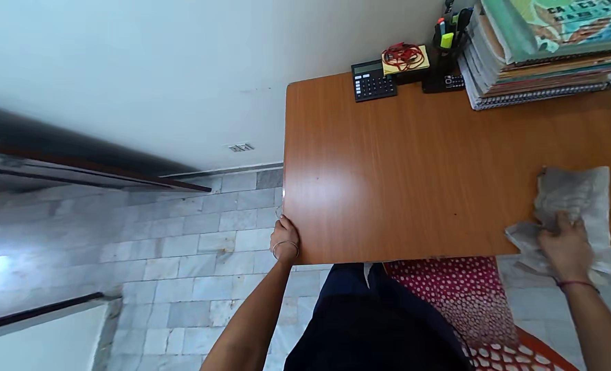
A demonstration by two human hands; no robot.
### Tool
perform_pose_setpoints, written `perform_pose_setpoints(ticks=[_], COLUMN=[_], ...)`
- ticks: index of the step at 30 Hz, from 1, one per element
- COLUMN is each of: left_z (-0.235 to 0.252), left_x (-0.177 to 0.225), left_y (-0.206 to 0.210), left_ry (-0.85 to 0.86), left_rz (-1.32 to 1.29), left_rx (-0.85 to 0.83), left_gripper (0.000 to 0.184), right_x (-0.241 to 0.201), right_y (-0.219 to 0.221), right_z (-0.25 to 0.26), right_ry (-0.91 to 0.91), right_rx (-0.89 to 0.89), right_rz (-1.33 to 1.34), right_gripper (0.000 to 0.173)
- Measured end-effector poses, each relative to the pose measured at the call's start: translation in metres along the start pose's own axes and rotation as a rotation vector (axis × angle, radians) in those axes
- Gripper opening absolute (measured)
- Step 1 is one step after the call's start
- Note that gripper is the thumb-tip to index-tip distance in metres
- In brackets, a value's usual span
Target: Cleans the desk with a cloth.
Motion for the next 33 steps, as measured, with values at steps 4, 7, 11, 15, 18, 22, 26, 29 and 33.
perform_pose_setpoints(ticks=[4,7,11,15,18,22,26,29,33], left_z=[0.002,0.004,0.008,0.003,-0.035,-0.109,-0.171,-0.185,-0.182], left_x=[0.001,-0.002,-0.004,-0.004,0.006,0.014,0.040,0.058,0.070], left_y=[0.001,0.003,0.008,0.003,0.001,0.028,0.055,0.065,0.062], left_ry=[-0.005,0.000,0.002,0.183,0.551,0.956,1.003,0.944,0.962], left_rz=[0.012,0.012,-0.042,-0.172,-0.182,-0.099,-0.014,0.063,0.090], left_rx=[0.008,0.016,-0.001,0.074,0.130,0.047,-0.178,-0.248,-0.170], left_gripper=[0.069,0.071,0.073,0.056,0.068,0.102,0.099,0.096,0.095], right_x=[-0.066,-0.151,-0.237,-0.227,-0.156,-0.038,0.014,-0.018,-0.114], right_y=[0.022,0.059,0.104,0.097,0.062,0.010,-0.016,-0.008,0.037], right_z=[-0.034,-0.113,-0.195,-0.182,-0.123,-0.032,0.017,0.003,-0.067], right_ry=[0.007,-0.184,-0.527,-0.575,-0.442,-0.112,0.038,0.020,-0.151], right_rx=[-0.064,-0.137,-0.222,-0.194,-0.065,0.022,-0.023,-0.034,-0.117], right_rz=[-0.020,-0.013,0.074,0.130,0.116,0.056,-0.018,-0.024,0.064], right_gripper=[0.059,0.059,0.055,0.047,0.044,0.049,0.049,0.051,0.053])
Point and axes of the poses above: each hand's wrist, its own z-axis towards the middle knuckle, its own y-axis out of the palm, x = y × z, the point moved 8 cm from there along z, towards the middle knuckle, and after that the axes turned 8 degrees about x, right-handed, at the moved point
